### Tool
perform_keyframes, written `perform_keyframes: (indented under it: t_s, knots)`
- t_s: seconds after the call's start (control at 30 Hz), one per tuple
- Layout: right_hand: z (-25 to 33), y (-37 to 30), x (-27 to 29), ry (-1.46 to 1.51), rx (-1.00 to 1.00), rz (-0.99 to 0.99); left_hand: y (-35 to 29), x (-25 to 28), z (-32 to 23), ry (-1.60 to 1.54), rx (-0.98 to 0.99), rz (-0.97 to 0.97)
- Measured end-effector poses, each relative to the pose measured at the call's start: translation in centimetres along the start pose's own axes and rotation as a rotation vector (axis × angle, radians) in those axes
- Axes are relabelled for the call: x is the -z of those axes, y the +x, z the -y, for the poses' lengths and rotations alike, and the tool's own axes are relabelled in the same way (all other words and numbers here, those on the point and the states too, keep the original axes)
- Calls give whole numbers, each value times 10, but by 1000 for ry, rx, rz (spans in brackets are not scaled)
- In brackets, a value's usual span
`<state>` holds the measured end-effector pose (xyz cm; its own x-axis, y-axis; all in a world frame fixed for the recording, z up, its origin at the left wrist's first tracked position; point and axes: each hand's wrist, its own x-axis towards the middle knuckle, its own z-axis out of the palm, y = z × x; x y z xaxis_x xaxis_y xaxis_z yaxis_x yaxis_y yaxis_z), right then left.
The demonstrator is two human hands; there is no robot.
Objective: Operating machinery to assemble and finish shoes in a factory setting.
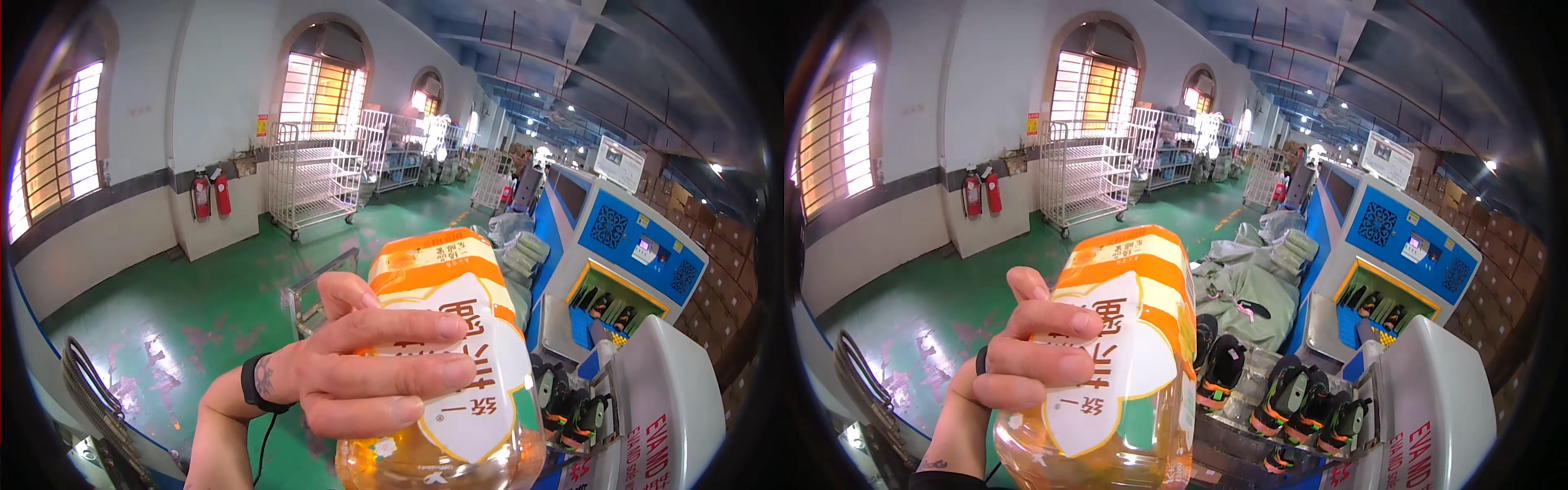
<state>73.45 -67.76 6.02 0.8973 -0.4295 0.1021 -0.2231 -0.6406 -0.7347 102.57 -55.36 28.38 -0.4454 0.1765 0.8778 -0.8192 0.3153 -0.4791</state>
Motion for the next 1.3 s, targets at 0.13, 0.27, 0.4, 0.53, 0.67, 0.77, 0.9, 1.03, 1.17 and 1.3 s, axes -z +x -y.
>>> perform_keyframes:
  t_s: [0.13,0.27,0.4,0.53,0.67,0.77,0.9,1.03,1.17,1.3]
  knots:
    - [-10,-8,1,8,23,-12,13,-3,5,19,-62,-109]
    - [-89,-12,-32,-128,23,11,25,-2,8,51,-110,-139]
    - [-247,-15,-120,-994,387,203,34,8,7,44,-113,-42]
    - [-348,-26,-174,-1100,460,207,41,18,1,53,-72,48]
    - [-285,-25,-141,-855,331,174,43,16,-4,71,14,118]
    - [-174,-21,-84,-350,85,46,42,13,-7,58,24,39]
    - [-61,-21,-32,-52,36,-50,43,11,-10,65,36,9]
    - [-33,-25,-22,-25,51,-75,44,7,-10,49,28,-8]
    - [-44,-27,-29,-19,67,-105,42,-3,-8,29,-13,-83]
    - [-42,-28,-30,-105,96,-135,41,-5,-11,46,30,-70]
